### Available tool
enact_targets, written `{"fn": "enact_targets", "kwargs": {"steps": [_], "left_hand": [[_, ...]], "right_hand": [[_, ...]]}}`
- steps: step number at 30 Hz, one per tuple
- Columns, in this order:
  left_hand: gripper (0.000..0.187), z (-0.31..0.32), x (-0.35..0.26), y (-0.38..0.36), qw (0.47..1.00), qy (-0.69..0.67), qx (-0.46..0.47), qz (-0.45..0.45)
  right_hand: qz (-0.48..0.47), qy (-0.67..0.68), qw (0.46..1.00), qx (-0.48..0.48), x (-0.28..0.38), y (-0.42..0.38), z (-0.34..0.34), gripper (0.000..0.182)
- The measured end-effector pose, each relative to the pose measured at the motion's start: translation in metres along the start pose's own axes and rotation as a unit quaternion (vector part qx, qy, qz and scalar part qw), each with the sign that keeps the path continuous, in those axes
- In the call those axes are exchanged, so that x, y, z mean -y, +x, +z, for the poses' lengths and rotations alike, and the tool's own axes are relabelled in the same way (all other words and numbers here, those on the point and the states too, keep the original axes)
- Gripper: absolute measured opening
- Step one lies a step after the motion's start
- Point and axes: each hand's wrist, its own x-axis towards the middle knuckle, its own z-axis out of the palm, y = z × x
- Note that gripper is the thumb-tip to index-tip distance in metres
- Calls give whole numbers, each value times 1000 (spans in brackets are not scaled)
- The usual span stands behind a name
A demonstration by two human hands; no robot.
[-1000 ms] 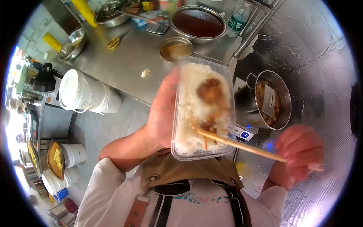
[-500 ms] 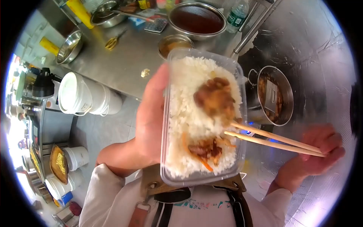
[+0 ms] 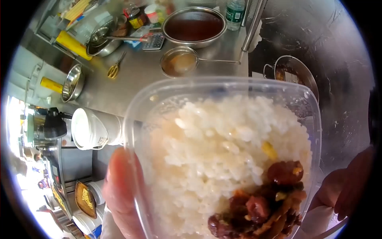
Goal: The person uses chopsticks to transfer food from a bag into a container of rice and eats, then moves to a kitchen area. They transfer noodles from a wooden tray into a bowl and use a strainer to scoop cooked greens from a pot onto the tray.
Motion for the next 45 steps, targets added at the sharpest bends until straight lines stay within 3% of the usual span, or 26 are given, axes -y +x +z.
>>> {"fn": "enact_targets", "kwargs": {"steps": [23,29,33,36,37,39,43,45], "left_hand": [[78,2,24,-10,998,4,-54,35],[80,10,36,-16,991,12,-93,95],[81,15,56,-16,963,28,-161,216],[111,3,54,-22,980,-122,-54,147],[111,-7,53,-18,982,-129,-21,137],[107,-14,50,-18,991,-107,-30,73],[89,15,1,-11,971,29,-195,-133],[92,6,2,-15,971,-42,-162,-170]], "right_hand": [[33,41,998,-30,-6,-17,3,41],[39,48,998,-31,-5,-20,3,42],[38,57,996,-49,-5,-20,2,42],[35,69,994,-75,-7,-27,3,42],[34,74,993,-90,-8,-28,2,43],[32,85,988,-128,-14,-30,7,44],[39,99,972,-212,-19,-36,17,50],[41,107,964,-241,-21,-38,23,52]]}}
